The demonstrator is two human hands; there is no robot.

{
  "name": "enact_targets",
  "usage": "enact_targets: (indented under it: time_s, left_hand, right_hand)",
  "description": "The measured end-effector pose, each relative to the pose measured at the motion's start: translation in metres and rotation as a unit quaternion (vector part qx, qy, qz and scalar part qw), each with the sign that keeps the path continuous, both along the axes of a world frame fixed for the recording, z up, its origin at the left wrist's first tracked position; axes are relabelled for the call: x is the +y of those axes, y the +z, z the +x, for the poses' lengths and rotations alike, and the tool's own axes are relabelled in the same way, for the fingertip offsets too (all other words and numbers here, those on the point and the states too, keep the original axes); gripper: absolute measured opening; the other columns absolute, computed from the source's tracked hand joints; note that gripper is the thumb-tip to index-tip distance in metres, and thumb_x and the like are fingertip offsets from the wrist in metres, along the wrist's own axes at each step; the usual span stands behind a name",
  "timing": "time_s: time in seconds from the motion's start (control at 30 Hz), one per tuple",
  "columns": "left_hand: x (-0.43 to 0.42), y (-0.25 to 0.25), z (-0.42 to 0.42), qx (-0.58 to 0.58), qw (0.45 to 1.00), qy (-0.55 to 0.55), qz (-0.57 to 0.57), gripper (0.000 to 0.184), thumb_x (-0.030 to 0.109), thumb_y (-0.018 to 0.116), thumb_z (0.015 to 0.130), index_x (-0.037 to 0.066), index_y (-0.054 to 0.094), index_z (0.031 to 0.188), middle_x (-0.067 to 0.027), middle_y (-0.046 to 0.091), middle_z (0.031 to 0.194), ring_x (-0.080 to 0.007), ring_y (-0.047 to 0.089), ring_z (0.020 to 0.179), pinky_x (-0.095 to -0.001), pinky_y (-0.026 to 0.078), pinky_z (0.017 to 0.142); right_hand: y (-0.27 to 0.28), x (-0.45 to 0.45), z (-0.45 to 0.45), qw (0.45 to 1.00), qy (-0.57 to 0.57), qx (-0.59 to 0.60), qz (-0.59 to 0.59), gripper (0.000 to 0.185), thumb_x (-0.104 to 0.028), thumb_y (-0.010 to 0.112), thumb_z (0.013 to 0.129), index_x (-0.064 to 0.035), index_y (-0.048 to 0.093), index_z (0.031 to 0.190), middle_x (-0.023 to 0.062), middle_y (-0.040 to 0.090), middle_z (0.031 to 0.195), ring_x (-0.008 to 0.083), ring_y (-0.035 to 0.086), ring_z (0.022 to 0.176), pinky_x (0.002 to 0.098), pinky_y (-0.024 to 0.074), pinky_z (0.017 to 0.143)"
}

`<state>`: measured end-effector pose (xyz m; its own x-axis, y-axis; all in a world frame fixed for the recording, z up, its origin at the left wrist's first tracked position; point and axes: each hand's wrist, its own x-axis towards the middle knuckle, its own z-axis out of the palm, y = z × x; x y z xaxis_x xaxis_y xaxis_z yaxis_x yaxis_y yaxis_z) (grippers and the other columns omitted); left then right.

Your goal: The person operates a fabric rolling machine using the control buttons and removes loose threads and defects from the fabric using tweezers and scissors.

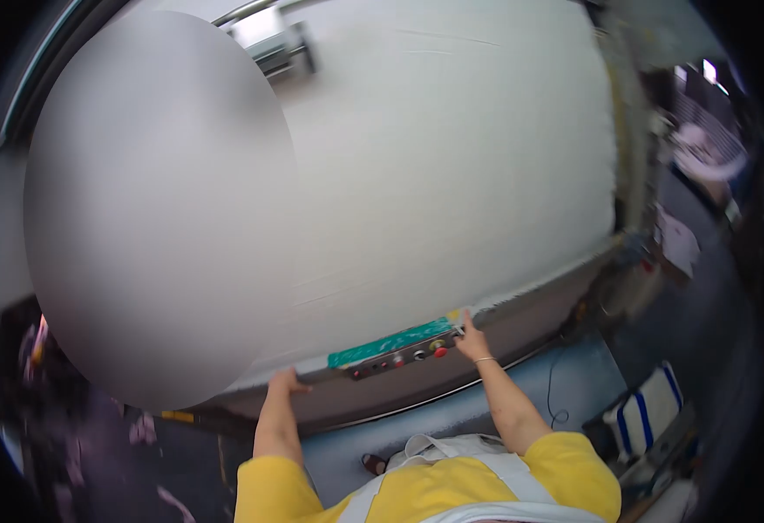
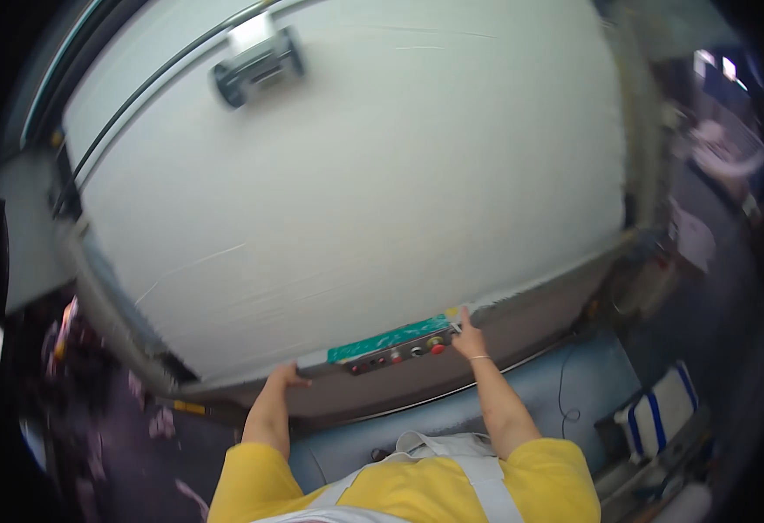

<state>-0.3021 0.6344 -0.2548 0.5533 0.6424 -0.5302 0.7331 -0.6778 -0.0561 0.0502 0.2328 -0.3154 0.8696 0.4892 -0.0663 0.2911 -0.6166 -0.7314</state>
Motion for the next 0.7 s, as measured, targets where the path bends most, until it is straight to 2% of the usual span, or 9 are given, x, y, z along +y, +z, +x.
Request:
enact_targets:
  time_s: [0.07,0.17,0.23,0.27,0.33,0.37,0.43,0.6,0.7]
  left_hand:
    - [0.009,-0.021,-0.002,0.012,1.0,0.017,0.011,0.097,0.059,0.082,0.06,0.01,0.046,0.135,-0.0157,0.059,0.129,-0.0346,0.054,0.122,-0.0469,0.046,0.1]
    - [-0.016,0.011,0.004,0.019,0.997,0.073,0.0,0.094,0.052,0.084,0.062,0.013,0.044,0.137,-0.0125,0.056,0.134,-0.0328,0.046,0.13,-0.0577,0.045,0.098]
    - [-0.018,0.009,0.003,0.005,0.996,0.088,0.012,0.094,0.05,0.085,0.063,0.013,0.043,0.139,-0.0116,0.055,0.134,-0.0324,0.045,0.131,-0.0612,0.044,0.097]
    - [-0.025,0.025,0.004,0.013,0.996,0.093,0.006,0.098,0.052,0.085,0.061,0.013,0.041,0.14,-0.0133,0.054,0.135,-0.0336,0.045,0.13,-0.0584,0.044,0.098]
    - [-0.036,0.039,0.006,0.013,0.993,0.115,0.001,0.102,0.053,0.085,0.06,0.012,0.039,0.141,-0.0151,0.052,0.137,-0.0348,0.046,0.13,-0.0555,0.044,0.099]
    - [-0.036,0.037,0.008,0.019,0.993,0.114,0.006,0.103,0.053,0.085,0.06,0.013,0.038,0.141,-0.0141,0.052,0.137,-0.034,0.044,0.132,-0.0588,0.043,0.099]
    - [-0.034,0.029,0.011,0.025,0.992,0.12,0.01,0.103,0.052,0.086,0.06,0.013,0.037,0.142,-0.0132,0.051,0.138,-0.0332,0.042,0.133,-0.062,0.042,0.099]
    - [-0.028,0.025,0.007,0.028,0.992,0.125,0.005,0.105,0.052,0.086,0.06,0.014,0.035,0.144,-0.0137,0.05,0.139,-0.0328,0.039,0.136,-0.0641,0.042,0.099]
    - [-0.034,0.025,0.014,0.034,0.993,0.113,0.003,0.106,0.052,0.086,0.06,0.014,0.034,0.144,-0.0148,0.05,0.138,-0.0329,0.039,0.136,-0.0631,0.042,0.099]
  right_hand:
    - [-0.001,0.0,0.002,1.0,0.003,-0.003,-0.006,0.097,-0.019,0.071,0.076,-0.0203,0.013,0.153,0.028,0.066,0.103,0.046,0.063,0.094,0.0494,0.0503,0.085]
    - [0.001,-0.001,-0.001,1.0,0.01,-0.029,0.003,0.095,-0.019,0.07,0.076,-0.0198,0.014,0.153,0.0282,0.066,0.101,0.0451,0.063,0.096,0.0486,0.0497,0.085]
    - [-0.007,-0.003,0.001,0.998,0.018,-0.037,0.039,0.093,-0.018,0.068,0.077,-0.0197,0.016,0.153,0.0274,0.066,0.101,0.044,0.064,0.096,0.047,0.0496,0.085]
    - [-0.01,-0.002,0.004,0.997,0.021,-0.044,0.059,0.092,-0.018,0.068,0.077,-0.0197,0.017,0.153,0.0268,0.066,0.102,0.0433,0.064,0.096,0.0459,0.0495,0.085]
    - [-0.02,-0.001,0.01,0.998,0.02,-0.046,0.045,0.091,-0.013,0.066,0.077,-0.0207,0.017,0.154,0.0243,0.067,0.102,0.0363,0.068,0.086,0.0421,0.0527,0.078]
    - [-0.024,0.0,0.013,0.997,0.036,-0.051,0.047,0.091,-0.013,0.066,0.077,-0.0207,0.017,0.154,0.0243,0.067,0.102,0.0363,0.068,0.086,0.0421,0.0527,0.078]
    - [-0.033,0.0,0.018,0.999,0.01,0.003,0.036,0.092,-0.008,0.065,0.078,-0.0221,0.016,0.154,0.0227,0.067,0.1,0.0283,0.069,0.074,0.0376,0.0548,0.07]
    - [-0.043,0.002,0.023,0.998,0.013,-0.007,0.067,0.092,-0.005,0.064,0.078,-0.0231,0.015,0.155,0.022,0.067,0.097,0.0234,0.069,0.066,0.0347,0.055,0.064]
    - [-0.02,-0.001,0.014,0.997,0.009,0.071,0.04,0.093,-0.015,0.066,0.079,-0.0249,0.012,0.154,0.0315,0.064,0.103,0.046,0.062,0.101,0.0478,0.0472,0.088]
